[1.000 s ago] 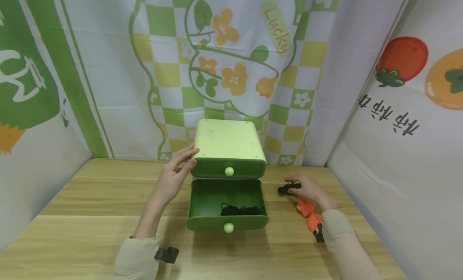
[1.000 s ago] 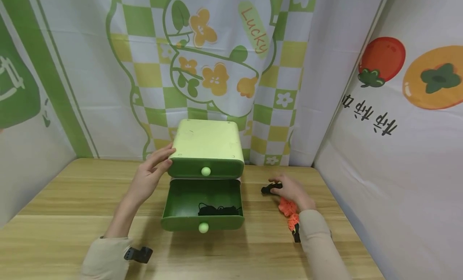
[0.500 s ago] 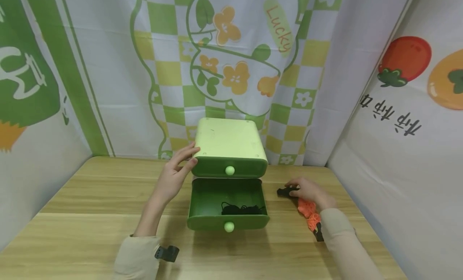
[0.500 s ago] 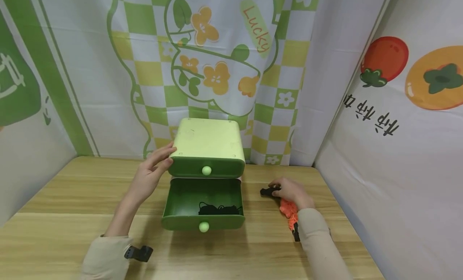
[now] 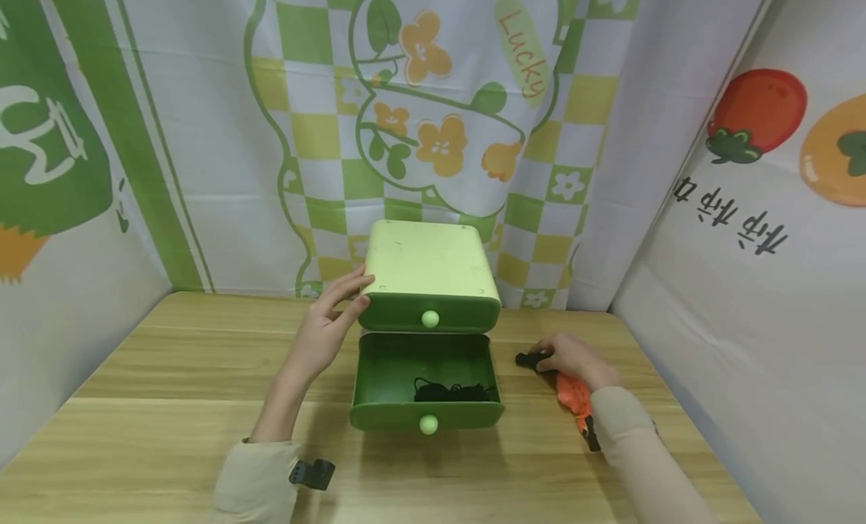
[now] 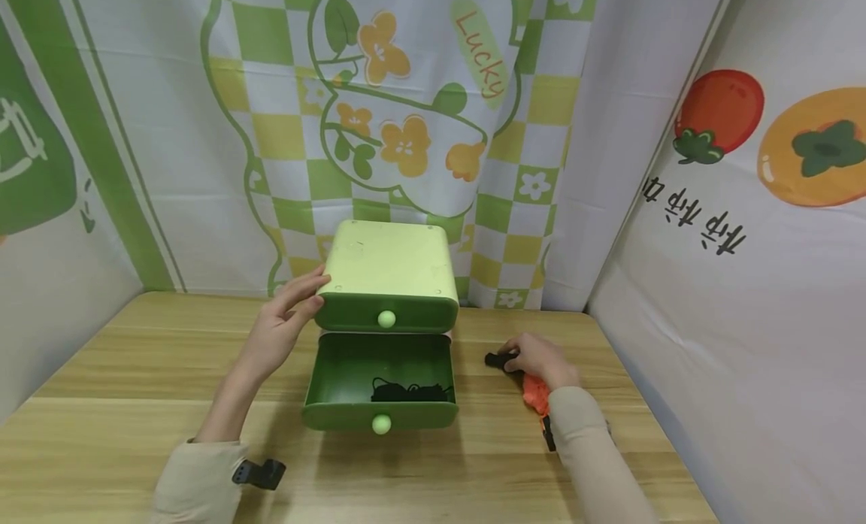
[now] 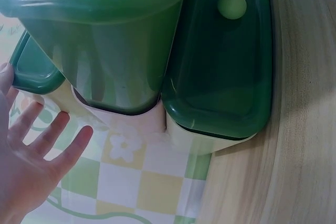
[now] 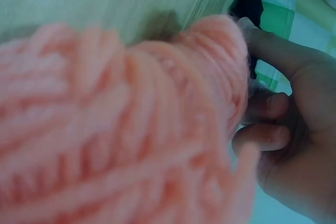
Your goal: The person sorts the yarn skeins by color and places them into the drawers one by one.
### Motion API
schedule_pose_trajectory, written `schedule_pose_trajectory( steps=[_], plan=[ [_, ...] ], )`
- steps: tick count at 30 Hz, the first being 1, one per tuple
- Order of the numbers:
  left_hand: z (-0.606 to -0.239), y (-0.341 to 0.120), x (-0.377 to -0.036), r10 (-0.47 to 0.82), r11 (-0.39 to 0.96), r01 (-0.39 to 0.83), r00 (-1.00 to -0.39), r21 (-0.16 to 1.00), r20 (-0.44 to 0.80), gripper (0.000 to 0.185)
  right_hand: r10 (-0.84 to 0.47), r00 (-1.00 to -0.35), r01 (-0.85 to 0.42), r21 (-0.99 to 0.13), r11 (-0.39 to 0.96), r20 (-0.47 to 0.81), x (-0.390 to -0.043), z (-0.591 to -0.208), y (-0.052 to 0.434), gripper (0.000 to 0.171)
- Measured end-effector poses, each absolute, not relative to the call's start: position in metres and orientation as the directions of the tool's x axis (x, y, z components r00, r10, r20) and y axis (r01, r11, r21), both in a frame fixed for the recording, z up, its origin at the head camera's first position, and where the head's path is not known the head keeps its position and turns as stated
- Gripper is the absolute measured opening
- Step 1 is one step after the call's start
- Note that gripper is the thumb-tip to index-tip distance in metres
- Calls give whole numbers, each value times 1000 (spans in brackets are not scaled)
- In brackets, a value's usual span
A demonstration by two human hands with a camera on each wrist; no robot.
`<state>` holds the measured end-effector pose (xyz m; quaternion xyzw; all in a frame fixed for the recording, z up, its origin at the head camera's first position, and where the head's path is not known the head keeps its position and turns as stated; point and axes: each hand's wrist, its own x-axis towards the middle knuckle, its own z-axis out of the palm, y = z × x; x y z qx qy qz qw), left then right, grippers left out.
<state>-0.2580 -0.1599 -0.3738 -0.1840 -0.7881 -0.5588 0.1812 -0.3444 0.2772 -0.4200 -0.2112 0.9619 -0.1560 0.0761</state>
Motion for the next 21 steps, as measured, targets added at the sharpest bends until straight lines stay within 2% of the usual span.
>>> schedule_pose_trajectory(
  steps=[7,14,21],
  plan=[
    [-373,-160,-257,88,308,488,-869,816,486,37,-403,-911,-361,-298,884,-92,-345,-420,272,32],
    [-373,-159,-258,83,310,499,-862,809,500,37,-433,-901,-414,-251,875,-21,-344,-417,274,30],
    [-375,-160,-260,87,319,503,-860,804,503,38,-419,-907,-412,-258,874,29,-343,-407,274,33]
  ],
)
